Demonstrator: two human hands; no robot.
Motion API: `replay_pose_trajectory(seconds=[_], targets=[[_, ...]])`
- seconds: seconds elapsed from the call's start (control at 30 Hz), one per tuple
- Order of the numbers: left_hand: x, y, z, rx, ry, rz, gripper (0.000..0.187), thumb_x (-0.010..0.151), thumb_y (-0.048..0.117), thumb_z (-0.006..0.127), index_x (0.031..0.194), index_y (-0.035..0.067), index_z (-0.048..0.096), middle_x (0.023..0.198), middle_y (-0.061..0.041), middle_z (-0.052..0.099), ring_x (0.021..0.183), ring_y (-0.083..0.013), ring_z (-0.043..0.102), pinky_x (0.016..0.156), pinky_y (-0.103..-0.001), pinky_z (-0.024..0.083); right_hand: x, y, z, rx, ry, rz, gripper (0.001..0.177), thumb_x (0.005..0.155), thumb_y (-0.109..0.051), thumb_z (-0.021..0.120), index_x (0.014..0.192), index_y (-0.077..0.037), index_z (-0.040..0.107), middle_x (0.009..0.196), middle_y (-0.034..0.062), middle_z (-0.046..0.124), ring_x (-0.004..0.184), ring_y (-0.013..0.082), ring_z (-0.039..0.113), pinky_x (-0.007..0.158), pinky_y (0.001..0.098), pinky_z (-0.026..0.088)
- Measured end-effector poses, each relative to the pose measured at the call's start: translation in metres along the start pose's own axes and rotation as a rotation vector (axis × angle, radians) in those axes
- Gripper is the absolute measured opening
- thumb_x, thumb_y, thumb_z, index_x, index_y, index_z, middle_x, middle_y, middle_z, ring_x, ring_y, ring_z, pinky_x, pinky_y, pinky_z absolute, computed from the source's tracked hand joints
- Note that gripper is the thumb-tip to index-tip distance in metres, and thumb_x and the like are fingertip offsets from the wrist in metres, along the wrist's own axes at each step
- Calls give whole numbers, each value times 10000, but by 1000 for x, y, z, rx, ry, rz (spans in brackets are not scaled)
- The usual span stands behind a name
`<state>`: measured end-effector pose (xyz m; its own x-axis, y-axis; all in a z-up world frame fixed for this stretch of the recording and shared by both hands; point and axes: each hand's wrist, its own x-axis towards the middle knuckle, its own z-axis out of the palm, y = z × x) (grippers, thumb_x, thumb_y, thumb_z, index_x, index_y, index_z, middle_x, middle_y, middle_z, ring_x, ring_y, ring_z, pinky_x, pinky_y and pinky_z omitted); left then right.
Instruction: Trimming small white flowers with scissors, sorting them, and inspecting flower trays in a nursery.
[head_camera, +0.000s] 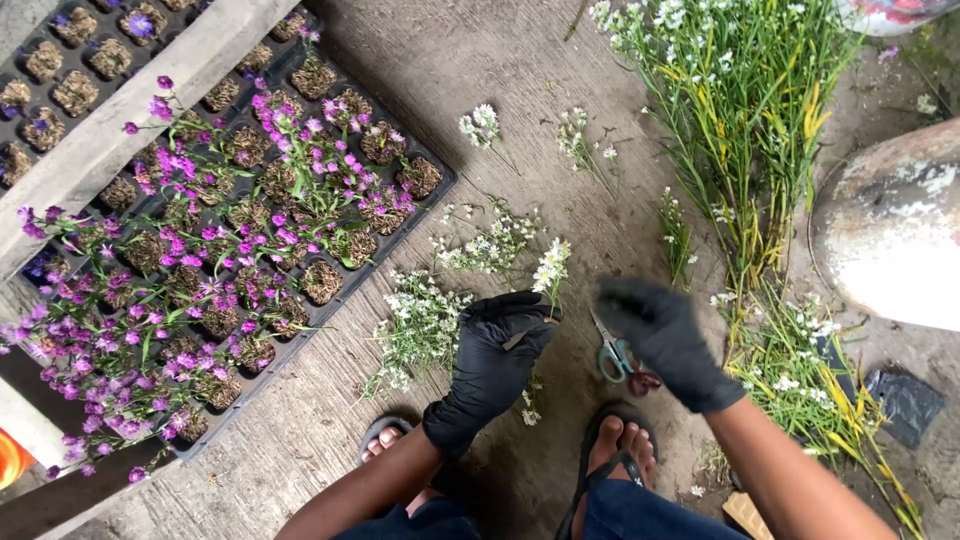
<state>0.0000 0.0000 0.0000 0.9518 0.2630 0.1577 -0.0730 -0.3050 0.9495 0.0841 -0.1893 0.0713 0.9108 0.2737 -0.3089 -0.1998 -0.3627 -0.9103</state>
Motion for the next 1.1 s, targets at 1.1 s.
replay_pose_trajectory(seconds=[1.1], targets=[[3,14,-6,-241,-71,-79,136,874,146,805,1009,148,790,1150,-60,757,1045,-241,743,991,-380,613,32,-42,-53,-441,9,-24,172,886,-106,756,1032,-23,793,943,257,769,951,490,716,820,545,579]])
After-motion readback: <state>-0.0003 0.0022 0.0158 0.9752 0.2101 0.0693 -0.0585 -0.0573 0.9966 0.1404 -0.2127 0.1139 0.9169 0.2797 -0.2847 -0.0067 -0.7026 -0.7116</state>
